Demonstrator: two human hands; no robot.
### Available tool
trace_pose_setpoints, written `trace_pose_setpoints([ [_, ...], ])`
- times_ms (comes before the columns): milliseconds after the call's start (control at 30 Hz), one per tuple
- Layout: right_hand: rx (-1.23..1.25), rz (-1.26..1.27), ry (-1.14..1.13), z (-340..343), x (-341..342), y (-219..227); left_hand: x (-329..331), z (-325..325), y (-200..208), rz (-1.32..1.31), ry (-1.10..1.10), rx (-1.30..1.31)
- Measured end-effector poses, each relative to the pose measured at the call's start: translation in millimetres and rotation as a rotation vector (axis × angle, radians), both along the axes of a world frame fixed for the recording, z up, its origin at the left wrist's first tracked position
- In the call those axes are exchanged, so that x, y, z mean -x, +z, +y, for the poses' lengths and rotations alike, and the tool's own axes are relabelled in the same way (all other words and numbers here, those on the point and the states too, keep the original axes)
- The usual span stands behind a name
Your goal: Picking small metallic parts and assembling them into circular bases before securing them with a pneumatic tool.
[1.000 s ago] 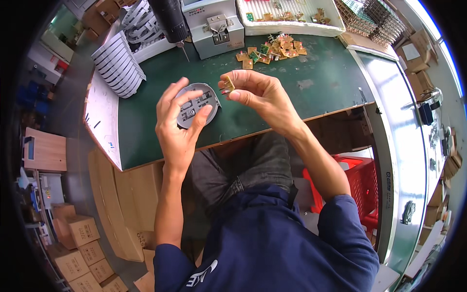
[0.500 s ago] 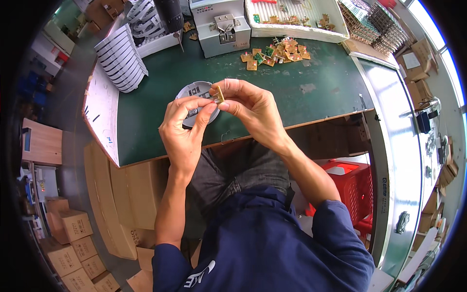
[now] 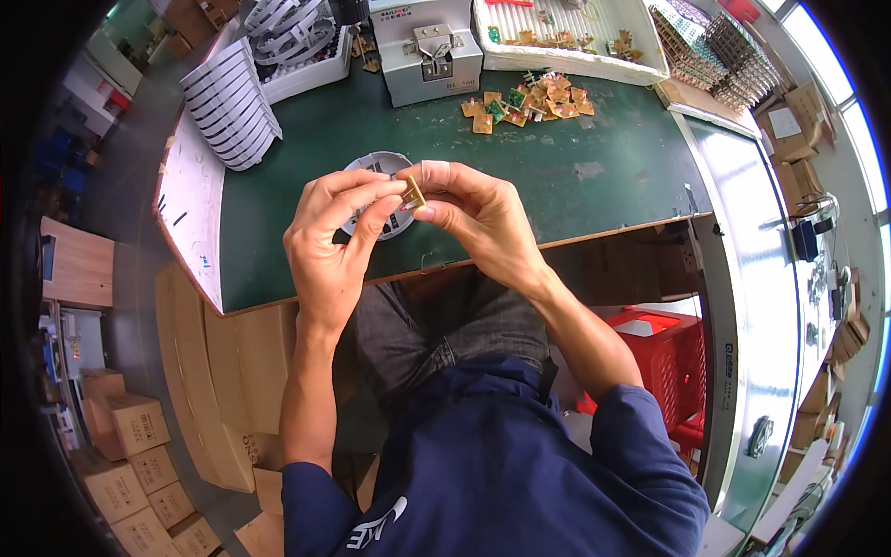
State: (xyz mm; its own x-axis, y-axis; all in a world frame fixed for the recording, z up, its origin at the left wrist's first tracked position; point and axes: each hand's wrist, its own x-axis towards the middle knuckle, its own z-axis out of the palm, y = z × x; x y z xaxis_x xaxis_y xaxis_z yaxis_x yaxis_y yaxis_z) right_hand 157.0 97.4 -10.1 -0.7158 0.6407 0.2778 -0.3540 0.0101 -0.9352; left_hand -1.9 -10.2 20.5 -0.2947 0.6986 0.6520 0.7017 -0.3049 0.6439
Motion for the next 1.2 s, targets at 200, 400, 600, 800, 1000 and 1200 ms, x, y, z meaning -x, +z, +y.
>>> trace_pose_setpoints([
  [200,-0.026,-0.043,0.014,-3,1,8,0,-2,-1,0.095,0.039,-0.038],
  [400,-0.049,-0.064,0.016,-3,0,8,-2,-2,-3,0.113,0.076,-0.068],
  [600,-0.058,-0.055,0.020,-4,0,6,-2,-5,-3,0.118,0.077,-0.032],
  [800,-0.010,0.020,0.057,3,2,3,5,-12,-1,-0.059,0.022,0.031],
  [1000,0.031,0.017,0.064,0,3,1,4,-7,-8,0.018,0.030,-0.051],
  [1200,0.040,-0.002,0.065,-1,5,1,4,-7,-10,0.032,0.072,-0.053],
])
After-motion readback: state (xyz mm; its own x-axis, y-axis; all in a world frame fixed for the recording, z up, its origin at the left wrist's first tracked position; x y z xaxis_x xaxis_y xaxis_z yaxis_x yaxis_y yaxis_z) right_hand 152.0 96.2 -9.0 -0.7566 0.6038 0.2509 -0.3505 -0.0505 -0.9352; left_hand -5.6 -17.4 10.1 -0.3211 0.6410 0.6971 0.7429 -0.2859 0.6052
